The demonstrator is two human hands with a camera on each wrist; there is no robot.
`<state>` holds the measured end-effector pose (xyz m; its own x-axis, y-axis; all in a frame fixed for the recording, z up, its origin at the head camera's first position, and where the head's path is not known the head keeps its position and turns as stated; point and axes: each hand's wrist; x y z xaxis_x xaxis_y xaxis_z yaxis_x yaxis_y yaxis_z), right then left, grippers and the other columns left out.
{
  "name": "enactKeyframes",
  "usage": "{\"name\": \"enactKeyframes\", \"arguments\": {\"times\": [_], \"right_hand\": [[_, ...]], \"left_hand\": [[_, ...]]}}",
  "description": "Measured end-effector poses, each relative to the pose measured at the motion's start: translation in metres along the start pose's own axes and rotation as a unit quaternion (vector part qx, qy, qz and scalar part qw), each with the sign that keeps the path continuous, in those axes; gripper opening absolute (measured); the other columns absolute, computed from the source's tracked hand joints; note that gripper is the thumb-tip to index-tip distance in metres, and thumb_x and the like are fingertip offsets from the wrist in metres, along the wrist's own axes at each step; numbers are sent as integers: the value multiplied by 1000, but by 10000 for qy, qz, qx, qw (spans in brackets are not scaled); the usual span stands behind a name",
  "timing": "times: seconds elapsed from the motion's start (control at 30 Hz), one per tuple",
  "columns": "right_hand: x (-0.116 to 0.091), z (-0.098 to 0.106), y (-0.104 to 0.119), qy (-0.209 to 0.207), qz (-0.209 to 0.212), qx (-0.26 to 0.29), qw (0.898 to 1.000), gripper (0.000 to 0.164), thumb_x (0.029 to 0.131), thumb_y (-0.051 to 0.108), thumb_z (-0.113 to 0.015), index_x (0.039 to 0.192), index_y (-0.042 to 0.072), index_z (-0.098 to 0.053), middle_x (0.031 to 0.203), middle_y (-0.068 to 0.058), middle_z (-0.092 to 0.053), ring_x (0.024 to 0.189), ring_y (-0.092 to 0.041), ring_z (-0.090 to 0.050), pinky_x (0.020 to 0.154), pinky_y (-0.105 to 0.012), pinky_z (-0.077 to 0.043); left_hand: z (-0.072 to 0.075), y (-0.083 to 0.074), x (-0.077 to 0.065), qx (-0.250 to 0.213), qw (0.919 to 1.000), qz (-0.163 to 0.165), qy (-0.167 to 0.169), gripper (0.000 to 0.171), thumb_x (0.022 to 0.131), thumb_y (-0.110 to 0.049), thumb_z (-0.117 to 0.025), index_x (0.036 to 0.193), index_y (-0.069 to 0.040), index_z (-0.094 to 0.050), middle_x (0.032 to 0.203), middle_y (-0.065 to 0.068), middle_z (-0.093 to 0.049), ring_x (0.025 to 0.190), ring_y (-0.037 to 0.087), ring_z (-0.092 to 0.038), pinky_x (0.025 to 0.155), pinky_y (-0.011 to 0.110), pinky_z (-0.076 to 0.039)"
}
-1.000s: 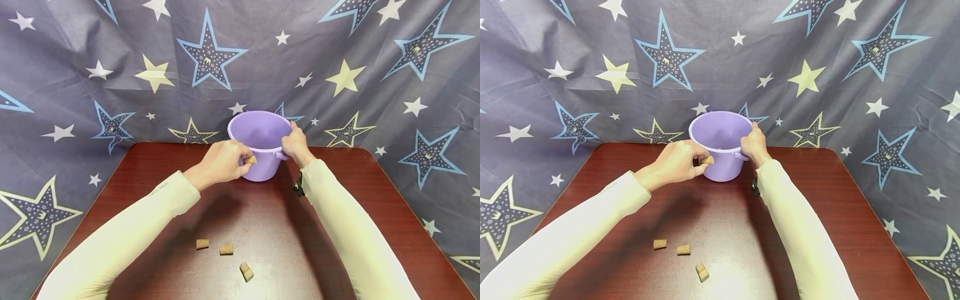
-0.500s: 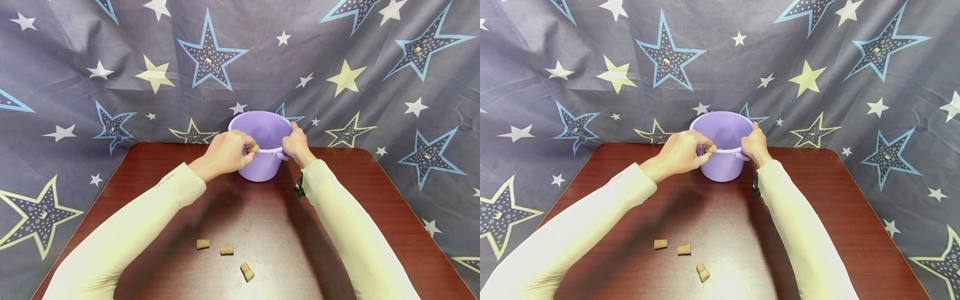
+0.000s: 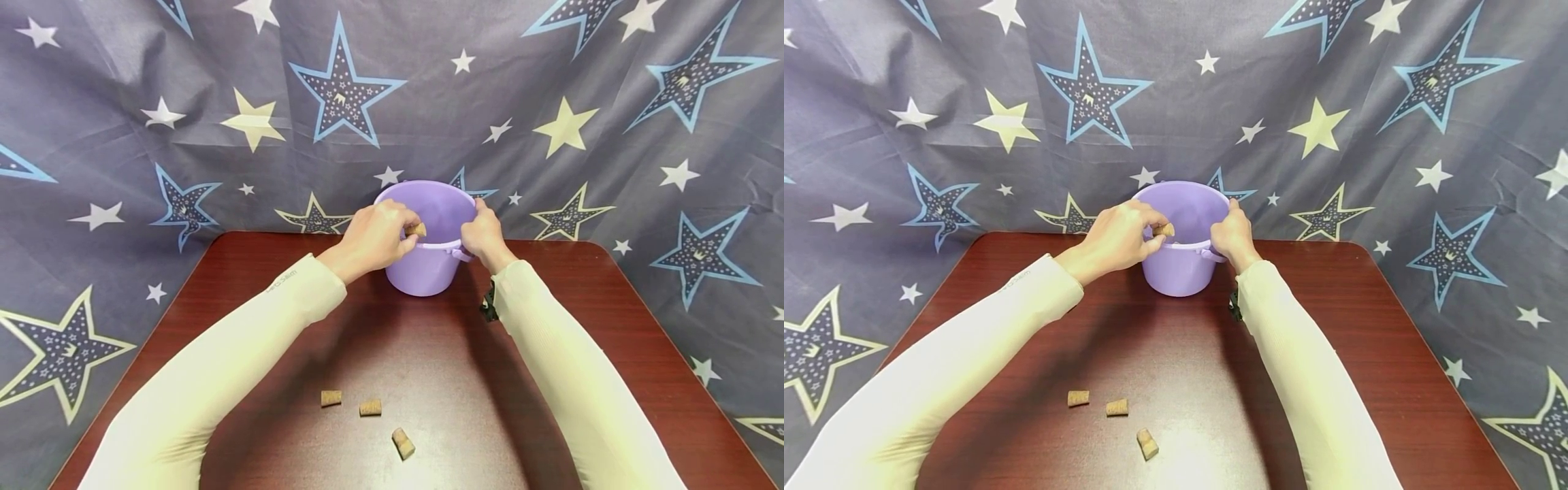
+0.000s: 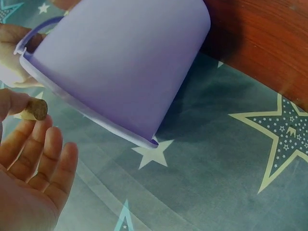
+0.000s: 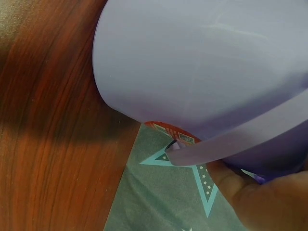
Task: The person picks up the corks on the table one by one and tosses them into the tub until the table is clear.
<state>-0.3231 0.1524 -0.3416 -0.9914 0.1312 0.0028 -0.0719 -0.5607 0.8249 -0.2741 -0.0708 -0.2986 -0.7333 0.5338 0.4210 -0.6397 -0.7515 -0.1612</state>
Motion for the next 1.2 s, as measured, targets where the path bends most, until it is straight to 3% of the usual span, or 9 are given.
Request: {"name": "enactKeyframes", "arguments": {"times": [0.27, 0.63, 0.9, 1.2], "right_hand": [[-1, 1, 0, 3, 30, -25, 10000, 74, 94, -3, -40, 165, 8, -18, 160, -22, -36, 139, -34, -43, 114, -46, -40], [-1, 0, 0, -12, 99, -46, 9999, 72, 94, -2, -40, 163, 8, -24, 155, -23, -43, 137, -35, -45, 112, -47, -41], [-1, -1, 1, 39, -13, 2, 10000, 75, 96, -2, -41, 165, 9, -16, 163, -20, -32, 143, -34, -40, 116, -46, -37], [-1, 1, 0, 50, -26, 15, 10000, 74, 96, -1, -42, 165, 9, -17, 163, -20, -33, 142, -34, -41, 115, -47, -39]], "left_hand": [[-4, 5, 8, 256, 9995, -74, 167, 10, 94, -20, -70, 97, -25, -79, 96, -10, -72, 101, 18, -62, 81, 40, -55], [-11, 5, 16, 749, 9966, -238, 263, 13, 97, -23, -70, 103, -18, -80, 101, -2, -74, 97, 25, -61, 87, 40, -52], [-13, 8, 11, 995, 9939, -90, 458, 27, 98, -23, -67, 122, -12, -72, 117, 6, -71, 108, 28, -61, 98, 41, -49], [-12, 11, 4, 861, 9960, -102, 230, 34, 99, -26, -65, 129, -10, -70, 126, 8, -70, 118, 28, -60, 103, 42, -47]]}}
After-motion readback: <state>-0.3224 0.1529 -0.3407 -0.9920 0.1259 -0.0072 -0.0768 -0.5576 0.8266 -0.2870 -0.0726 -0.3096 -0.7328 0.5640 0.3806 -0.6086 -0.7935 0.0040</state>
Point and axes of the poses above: each hand's wrist, its own x-axis towards the middle knuckle, its own z-axis out of the back of the hand, y = z × x
